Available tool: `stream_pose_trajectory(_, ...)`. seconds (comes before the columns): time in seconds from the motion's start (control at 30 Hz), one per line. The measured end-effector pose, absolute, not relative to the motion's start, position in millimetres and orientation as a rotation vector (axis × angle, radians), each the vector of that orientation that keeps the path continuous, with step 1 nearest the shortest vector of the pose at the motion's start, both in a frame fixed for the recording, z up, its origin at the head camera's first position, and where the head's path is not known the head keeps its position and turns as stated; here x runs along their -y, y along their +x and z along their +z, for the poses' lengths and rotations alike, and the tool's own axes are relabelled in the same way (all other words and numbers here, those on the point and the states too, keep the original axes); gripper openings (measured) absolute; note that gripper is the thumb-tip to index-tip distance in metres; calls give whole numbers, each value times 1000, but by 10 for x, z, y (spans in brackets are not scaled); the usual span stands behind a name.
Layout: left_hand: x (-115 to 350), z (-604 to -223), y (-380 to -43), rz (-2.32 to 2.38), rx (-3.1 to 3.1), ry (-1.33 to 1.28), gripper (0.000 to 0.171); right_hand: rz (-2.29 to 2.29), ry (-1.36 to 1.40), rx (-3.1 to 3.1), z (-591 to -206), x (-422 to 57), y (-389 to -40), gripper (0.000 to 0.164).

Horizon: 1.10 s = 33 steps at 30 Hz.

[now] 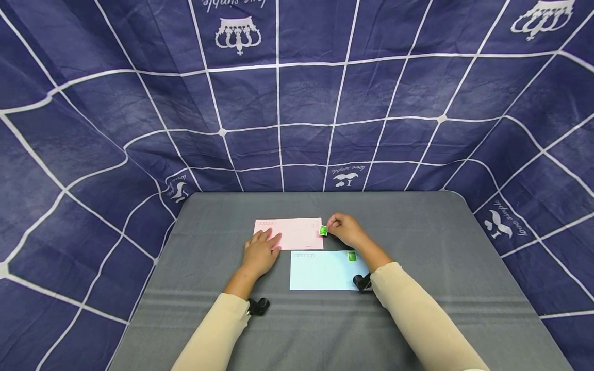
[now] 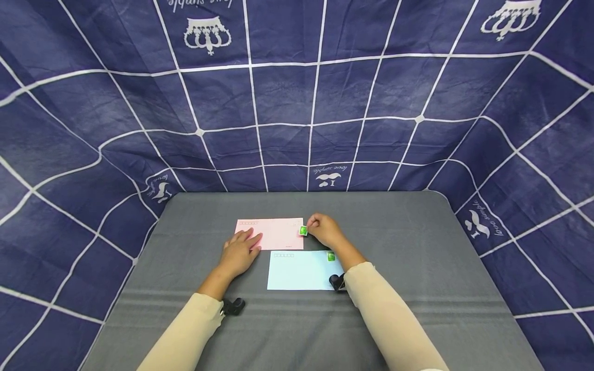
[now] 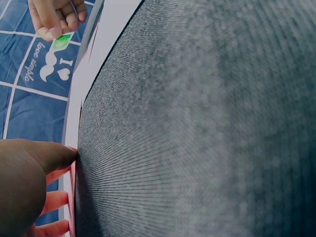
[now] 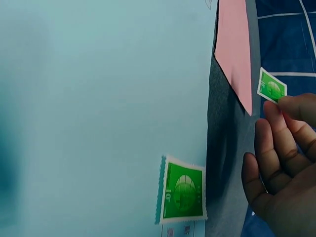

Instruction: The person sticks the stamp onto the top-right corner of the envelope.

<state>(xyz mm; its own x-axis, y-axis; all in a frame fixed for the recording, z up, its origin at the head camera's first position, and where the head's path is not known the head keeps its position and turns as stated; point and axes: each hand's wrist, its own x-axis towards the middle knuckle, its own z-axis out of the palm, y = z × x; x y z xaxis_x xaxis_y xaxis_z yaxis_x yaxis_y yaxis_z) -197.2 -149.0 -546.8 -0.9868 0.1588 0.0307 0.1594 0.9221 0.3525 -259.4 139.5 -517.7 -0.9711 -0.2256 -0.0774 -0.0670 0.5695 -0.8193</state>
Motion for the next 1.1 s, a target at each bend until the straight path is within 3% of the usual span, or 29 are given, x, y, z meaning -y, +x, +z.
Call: stream_pose_trajectory(1.1,1477,-5459,-1948,-583,3104,-277,48,-1386,-130,-2680,-5312,-1094,-2772,7)
